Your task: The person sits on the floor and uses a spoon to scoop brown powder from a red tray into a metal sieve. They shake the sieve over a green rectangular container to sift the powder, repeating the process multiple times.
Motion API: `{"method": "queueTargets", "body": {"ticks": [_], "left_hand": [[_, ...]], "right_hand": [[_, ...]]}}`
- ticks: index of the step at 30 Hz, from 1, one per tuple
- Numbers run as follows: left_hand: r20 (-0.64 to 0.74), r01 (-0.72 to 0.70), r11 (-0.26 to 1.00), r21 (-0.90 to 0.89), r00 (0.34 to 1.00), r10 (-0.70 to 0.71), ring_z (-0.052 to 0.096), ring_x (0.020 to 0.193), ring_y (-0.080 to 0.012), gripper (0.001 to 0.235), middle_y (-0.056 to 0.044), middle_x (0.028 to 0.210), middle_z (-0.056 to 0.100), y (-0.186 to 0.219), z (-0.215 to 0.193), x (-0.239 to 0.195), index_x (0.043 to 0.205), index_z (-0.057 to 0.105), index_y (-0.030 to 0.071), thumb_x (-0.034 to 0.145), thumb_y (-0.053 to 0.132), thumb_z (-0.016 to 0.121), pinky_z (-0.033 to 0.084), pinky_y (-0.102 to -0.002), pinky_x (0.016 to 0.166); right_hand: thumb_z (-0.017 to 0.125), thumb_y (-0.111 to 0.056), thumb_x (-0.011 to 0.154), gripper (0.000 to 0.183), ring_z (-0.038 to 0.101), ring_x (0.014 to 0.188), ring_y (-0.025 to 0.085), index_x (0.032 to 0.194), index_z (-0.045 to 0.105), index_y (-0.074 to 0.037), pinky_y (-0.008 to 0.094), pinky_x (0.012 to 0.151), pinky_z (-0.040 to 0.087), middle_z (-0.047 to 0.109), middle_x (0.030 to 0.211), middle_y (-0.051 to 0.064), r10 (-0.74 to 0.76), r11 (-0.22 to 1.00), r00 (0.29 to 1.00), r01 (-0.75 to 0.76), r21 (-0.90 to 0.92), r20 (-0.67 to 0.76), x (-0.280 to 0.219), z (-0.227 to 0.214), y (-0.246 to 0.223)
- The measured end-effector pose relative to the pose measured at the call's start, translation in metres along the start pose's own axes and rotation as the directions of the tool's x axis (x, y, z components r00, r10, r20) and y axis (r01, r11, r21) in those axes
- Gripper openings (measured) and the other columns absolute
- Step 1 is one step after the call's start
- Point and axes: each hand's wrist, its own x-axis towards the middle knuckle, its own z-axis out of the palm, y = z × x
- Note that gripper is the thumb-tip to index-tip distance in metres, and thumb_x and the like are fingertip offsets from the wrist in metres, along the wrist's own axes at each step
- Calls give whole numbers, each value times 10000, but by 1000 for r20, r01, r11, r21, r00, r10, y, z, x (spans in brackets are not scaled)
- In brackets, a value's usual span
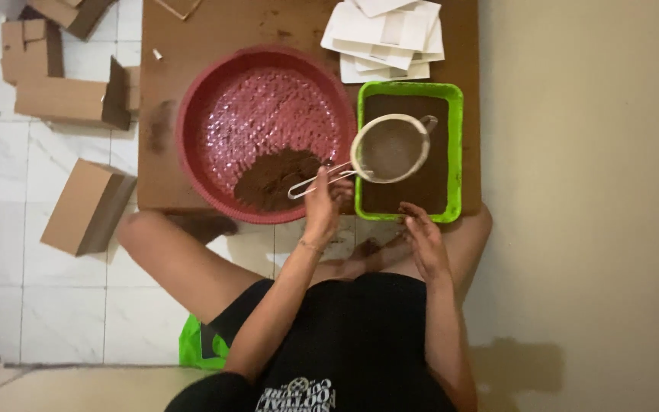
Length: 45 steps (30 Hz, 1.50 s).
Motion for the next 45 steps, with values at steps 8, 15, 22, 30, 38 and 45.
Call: {"method": "queueTargets", "body": {"ticks": [8,15,22,30,38,45], "left_hand": [[-67,185,979,-88,979,-191,733,654,-160,367,-140,803,739,23,-16,-9,965,604,107,1052,453,522,587,-230,607],[-103,97,995,10,990,-96,731,618,-203,411,-189,797,736,40,-108,25,862,598,142,1037,509,543,594,-265,582],[-151,-28,992,125,987,47,697,561,-201,388,-148,735,713,113,-178,44,864,578,174,1025,526,558,554,-261,513],[-247,-112,984,140,958,144,664,459,-230,416,-167,642,676,133,-244,70,809,590,154,1002,522,588,550,-287,429],[-340,-170,985,-23,928,152,615,458,-204,492,-133,572,642,126,-227,83,665,609,131,1020,466,560,516,-264,472],[-383,-189,979,83,901,206,618,468,-190,583,-125,576,661,146,-216,82,634,651,111,1025,525,528,515,-265,489]], "right_hand": [[620,-243,1030,421,540,1105,124,1433,604,-121,253,910,461,605,1364,67,36,996,998,-39,-76,-47,3,12,-10],[689,-260,1001,446,573,1182,237,1422,616,-133,409,984,498,619,1342,101,6,944,992,36,-328,128,19,43,-16],[761,-366,944,592,470,1216,481,1415,557,-70,678,1012,409,504,1302,203,-209,320,917,392,-863,339,81,73,-25],[690,-507,955,673,318,1331,437,1493,517,-142,738,997,361,477,1396,164,14,134,933,355,-925,360,95,115,-51],[693,-463,957,715,280,1414,469,1553,444,-156,810,1021,312,459,1470,195,64,168,974,202,-965,215,75,126,-51],[696,-485,953,748,147,1457,477,1552,451,-109,819,1054,226,392,1539,203,13,32,999,35,-999,36,94,110,-6]]}}
